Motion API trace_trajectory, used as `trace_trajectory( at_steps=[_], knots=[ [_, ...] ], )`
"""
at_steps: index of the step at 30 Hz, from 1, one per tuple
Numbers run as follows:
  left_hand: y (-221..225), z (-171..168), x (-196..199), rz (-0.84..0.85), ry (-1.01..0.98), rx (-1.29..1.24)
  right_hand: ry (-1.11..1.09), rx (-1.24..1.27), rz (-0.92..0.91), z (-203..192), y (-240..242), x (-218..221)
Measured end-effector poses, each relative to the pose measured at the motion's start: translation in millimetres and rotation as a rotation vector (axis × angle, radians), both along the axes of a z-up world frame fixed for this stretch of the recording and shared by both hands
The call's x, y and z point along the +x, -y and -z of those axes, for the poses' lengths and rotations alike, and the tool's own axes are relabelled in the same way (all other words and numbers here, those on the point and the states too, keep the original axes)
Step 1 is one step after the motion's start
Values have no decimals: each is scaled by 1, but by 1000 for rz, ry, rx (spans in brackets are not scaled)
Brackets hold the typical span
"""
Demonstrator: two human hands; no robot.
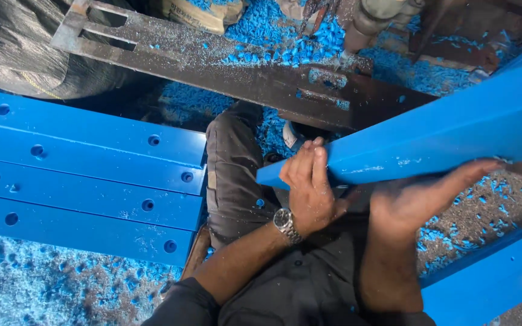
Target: Drilling holes into blue plastic rectangular components using a stationary drill press.
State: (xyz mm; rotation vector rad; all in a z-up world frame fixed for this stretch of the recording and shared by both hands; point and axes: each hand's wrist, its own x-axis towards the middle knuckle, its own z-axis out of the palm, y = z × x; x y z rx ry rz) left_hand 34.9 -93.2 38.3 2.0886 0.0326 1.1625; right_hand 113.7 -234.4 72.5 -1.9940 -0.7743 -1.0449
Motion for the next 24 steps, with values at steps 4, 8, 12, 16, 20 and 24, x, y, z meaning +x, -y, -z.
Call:
trace_trajectory(
  at_steps=[4, 8, 12, 16, 20, 24],
  knots=[
    [-38, -12, 1, -12, -12, 224, -88, 232, -20, 25, 3, -7],
    [-86, -31, -1, 195, -96, 451, -626, 1204, -778, 22, 12, -1],
    [-119, -36, -12, 307, -217, 576, -884, 1338, -662, 45, 20, -3],
    [-148, -17, -24, 404, -399, 477, -1270, 1371, -462, 85, -1, -2],
    [-177, -1, -48, 301, -619, 352, -1518, 1210, -509, 136, -21, 9],
    [-208, 2, -70, 225, -721, 313, -1652, 1060, -581, 147, -56, 15]
  ],
)
